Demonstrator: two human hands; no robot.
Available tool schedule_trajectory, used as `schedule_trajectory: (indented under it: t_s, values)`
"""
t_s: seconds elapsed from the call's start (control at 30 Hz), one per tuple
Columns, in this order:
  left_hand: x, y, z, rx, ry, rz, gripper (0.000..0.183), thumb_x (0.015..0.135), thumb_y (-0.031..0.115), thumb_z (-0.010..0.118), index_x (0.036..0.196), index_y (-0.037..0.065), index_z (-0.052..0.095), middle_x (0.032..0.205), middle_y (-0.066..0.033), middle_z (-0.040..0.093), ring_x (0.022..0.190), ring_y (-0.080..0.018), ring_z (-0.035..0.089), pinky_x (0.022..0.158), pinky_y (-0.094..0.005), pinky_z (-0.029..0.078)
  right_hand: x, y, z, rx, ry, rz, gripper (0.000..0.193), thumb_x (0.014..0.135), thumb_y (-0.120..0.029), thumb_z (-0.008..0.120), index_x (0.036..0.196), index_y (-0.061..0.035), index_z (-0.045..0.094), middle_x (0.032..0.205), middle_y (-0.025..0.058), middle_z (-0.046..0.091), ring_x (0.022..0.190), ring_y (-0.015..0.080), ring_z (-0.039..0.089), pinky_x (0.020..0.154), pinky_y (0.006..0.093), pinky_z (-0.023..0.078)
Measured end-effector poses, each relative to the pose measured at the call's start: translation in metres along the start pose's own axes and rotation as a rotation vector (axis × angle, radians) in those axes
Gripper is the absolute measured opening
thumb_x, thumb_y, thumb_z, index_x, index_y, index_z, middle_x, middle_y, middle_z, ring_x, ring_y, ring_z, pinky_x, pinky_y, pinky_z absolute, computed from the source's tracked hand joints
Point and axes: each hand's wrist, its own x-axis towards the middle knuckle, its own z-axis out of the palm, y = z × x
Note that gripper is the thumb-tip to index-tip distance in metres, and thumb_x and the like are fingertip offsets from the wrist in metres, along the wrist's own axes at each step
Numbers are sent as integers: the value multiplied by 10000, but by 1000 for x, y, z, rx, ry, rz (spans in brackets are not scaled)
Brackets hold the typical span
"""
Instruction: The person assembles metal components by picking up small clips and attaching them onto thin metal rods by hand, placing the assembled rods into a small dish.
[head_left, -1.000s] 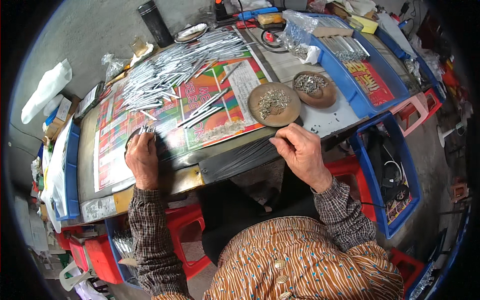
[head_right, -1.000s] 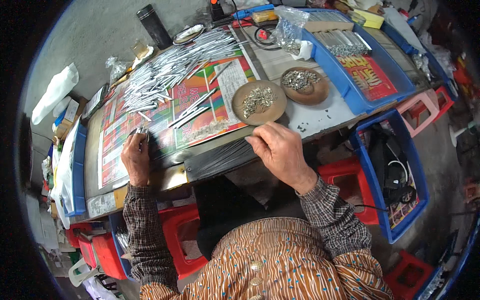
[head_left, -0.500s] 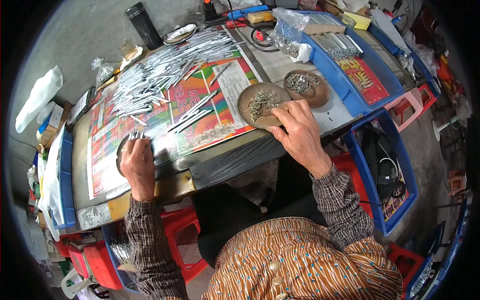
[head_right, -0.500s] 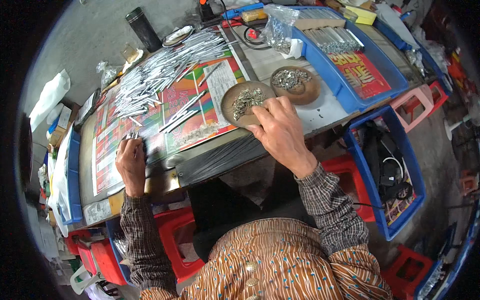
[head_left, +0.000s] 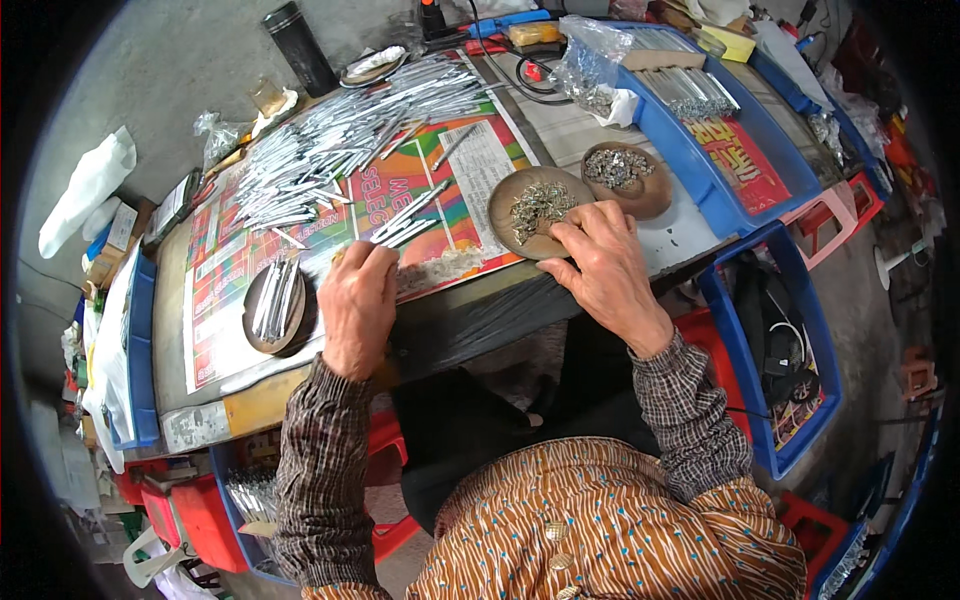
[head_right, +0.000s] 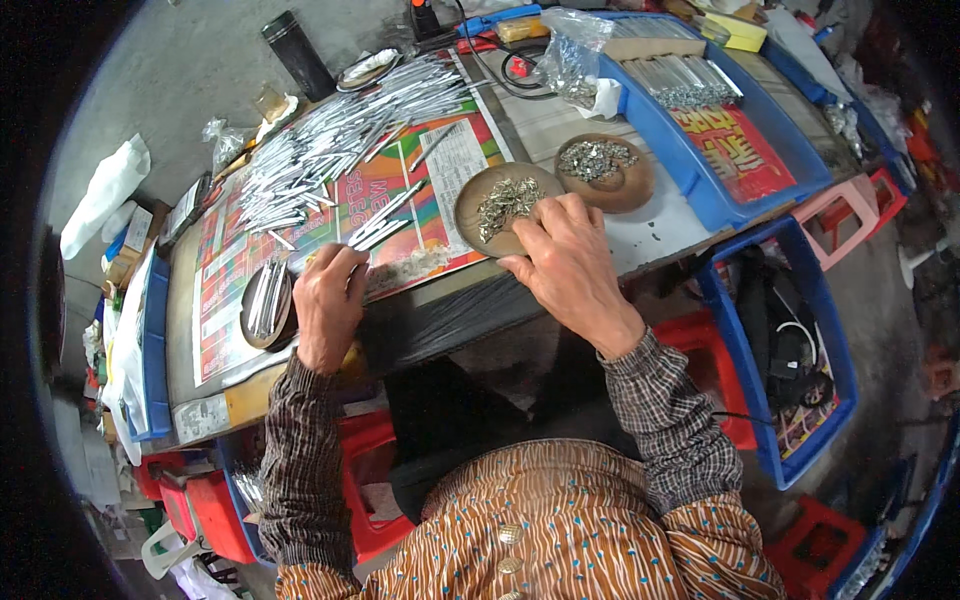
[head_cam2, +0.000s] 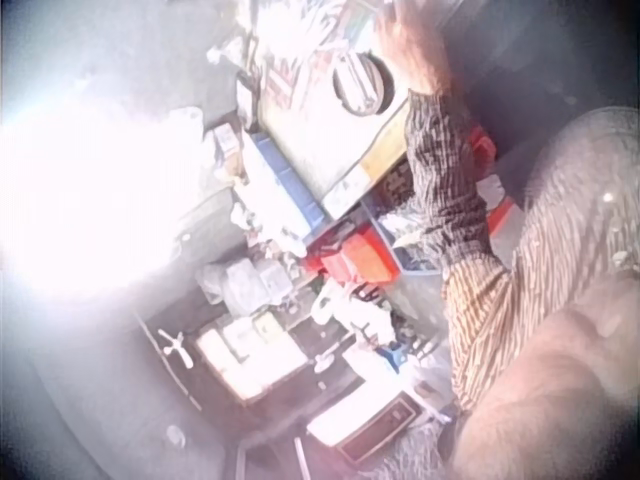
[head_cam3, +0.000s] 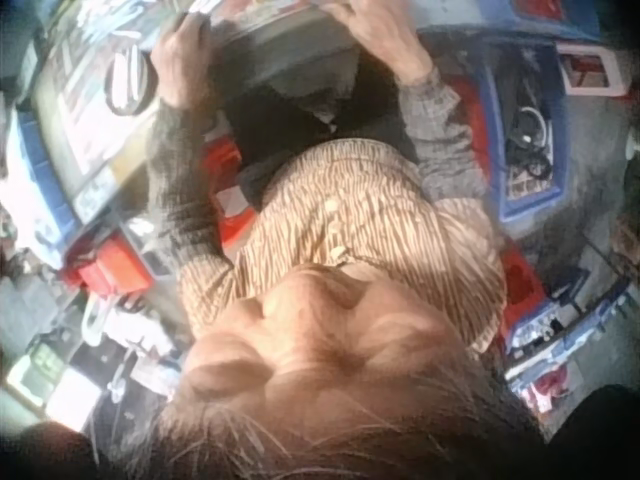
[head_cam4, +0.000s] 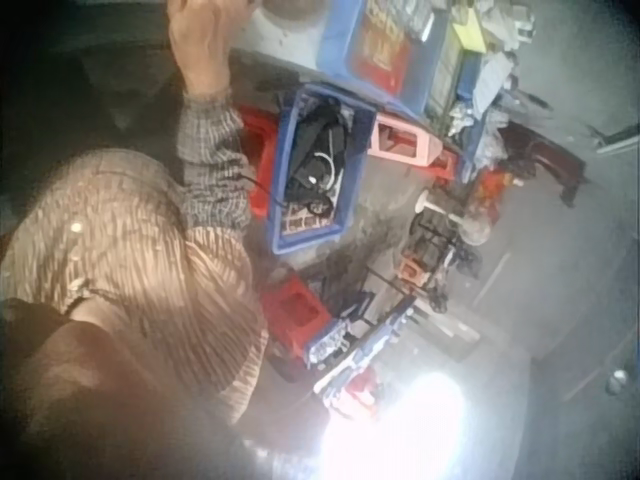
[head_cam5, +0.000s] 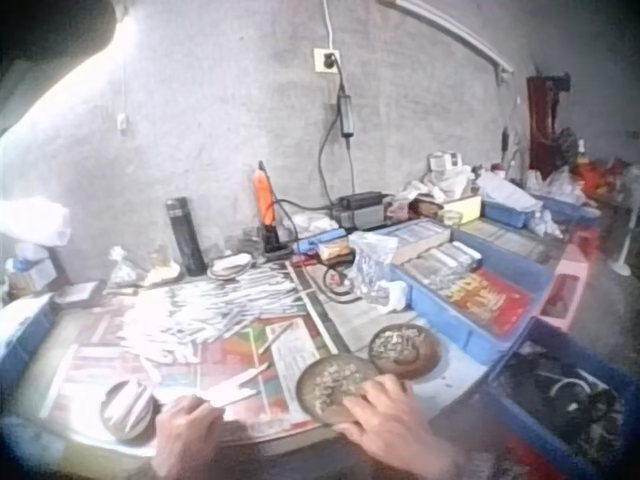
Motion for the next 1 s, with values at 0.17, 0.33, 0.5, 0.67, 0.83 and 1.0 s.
schedule_trajectory:
  t_s: [0.17, 0.33, 0.5, 0.67, 0.83, 1.0]
  values:
    - [20, 0, 12, 54, -62, 35, 65, 789, 41, 624, 853, 30, 622, 824, -125, 577, 783, -331, 585, 687, -411, 465, -3, 0, 3, 90, 33, -16, 288, 718, -167, 737, 955, -30, 649, 935, 77, 569, 960, 263, 501, 815, 405, 395]
    - [22, -2, 21, 99, -111, 43, 61, 798, 47, 621, 859, 45, 624, 822, -121, 560, 771, -329, 583, 660, -416, 464, -5, 1, 5, 121, 70, -12, 246, 708, -125, 735, 917, -27, 651, 929, 66, 577, 960, 260, 507, 804, 407, 399]
    - [22, 3, 19, 49, -143, 4, 54, 808, 56, 624, 860, 43, 622, 816, -126, 556, 766, -329, 584, 649, -414, 460, -5, 0, 5, 156, 61, -3, 221, 708, -99, 729, 902, -34, 649, 931, 60, 579, 961, 259, 509, 789, 414, 401]
    - [22, 5, 22, 29, -164, 4, 62, 815, 68, 628, 865, 35, 610, 807, -132, 550, 750, -337, 576, 638, -419, 450, -6, 2, 4, 189, 59, -4, 193, 713, -76, 719, 883, -41, 636, 918, 58, 578, 951, 250, 514, 790, 408, 404]
    - [18, 5, 22, 61, 9, 148, 83, 812, 39, 621, 877, 11, 578, 783, -139, 557, 723, -337, 577, 634, -410, 454, -6, 1, 7, 211, 72, -22, 176, 714, -46, 708, 865, -45, 617, 906, 60, 574, 934, 250, 520, 796, 405, 408]
    - [8, 26, 3, -265, 0, -19, 124, 781, -42, 607, 888, -6, 556, 764, -140, 608, 715, -320, 612, 648, -383, 482, -7, -1, 3, 295, 179, -9, 163, 719, -8, 691, 844, -29, 589, 872, 87, 584, 881, 281, 545, 771, 398, 444]
